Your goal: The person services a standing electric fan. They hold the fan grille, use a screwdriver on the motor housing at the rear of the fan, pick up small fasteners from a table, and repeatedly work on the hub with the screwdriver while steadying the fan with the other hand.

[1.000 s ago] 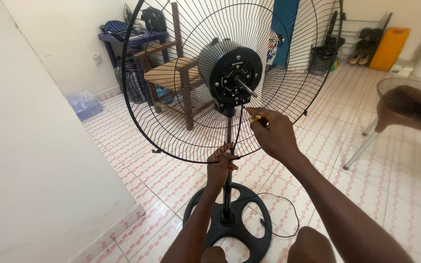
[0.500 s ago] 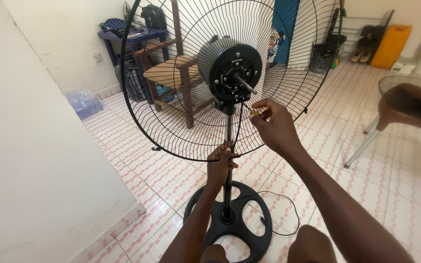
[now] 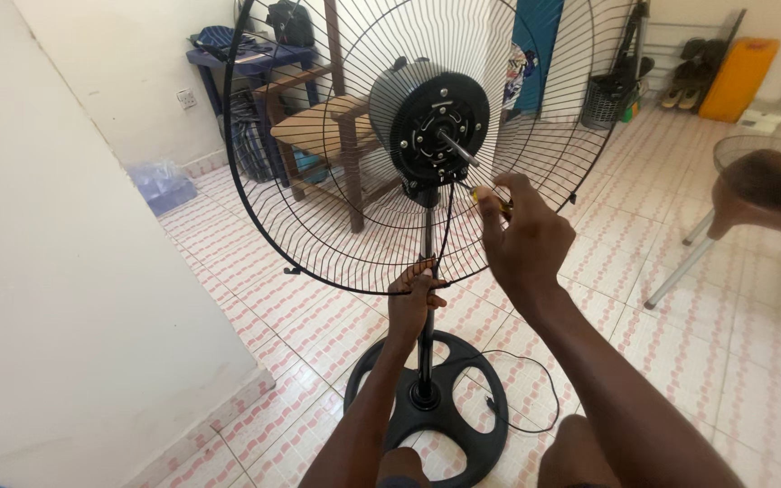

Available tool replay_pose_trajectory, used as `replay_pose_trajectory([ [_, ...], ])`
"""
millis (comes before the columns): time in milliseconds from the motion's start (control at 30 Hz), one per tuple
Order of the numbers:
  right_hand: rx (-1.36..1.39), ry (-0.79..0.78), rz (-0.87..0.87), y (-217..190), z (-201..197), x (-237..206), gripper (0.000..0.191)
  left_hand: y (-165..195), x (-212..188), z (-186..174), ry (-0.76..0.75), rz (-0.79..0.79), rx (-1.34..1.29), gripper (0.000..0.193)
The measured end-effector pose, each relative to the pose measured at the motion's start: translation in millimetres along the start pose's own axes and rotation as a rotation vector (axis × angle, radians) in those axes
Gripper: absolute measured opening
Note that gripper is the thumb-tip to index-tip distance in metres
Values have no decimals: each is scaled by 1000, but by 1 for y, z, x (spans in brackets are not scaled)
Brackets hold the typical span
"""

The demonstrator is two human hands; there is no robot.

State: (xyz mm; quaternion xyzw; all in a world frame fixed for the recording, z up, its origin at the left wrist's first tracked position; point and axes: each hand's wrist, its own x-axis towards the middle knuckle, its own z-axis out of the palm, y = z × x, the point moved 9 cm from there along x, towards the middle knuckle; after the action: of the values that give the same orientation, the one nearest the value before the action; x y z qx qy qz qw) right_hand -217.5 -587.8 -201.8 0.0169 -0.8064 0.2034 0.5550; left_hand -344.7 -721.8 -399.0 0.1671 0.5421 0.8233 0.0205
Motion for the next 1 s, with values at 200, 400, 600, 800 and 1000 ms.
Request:
replay_pose_trajectory([
  [200, 60, -31, -146, -11, -3, -13, 20, 1, -3, 3, -15, 11, -3, 29],
  [400, 18, -20, -59, 0, 1, -13, 37, -2, -1, -3, 15, -18, 40, 31],
  [600, -23, -47, 62, 8, -1, -12, 32, -3, -4, 2, 9, -32, 62, 31],
  [800, 62, 30, -157, -15, -15, -9, 36, 0, -2, 6, -7, -7, 22, 28],
  [1000, -21, -92, 105, 5, -2, -7, 33, -6, -2, 2, 30, -70, 33, 25],
])
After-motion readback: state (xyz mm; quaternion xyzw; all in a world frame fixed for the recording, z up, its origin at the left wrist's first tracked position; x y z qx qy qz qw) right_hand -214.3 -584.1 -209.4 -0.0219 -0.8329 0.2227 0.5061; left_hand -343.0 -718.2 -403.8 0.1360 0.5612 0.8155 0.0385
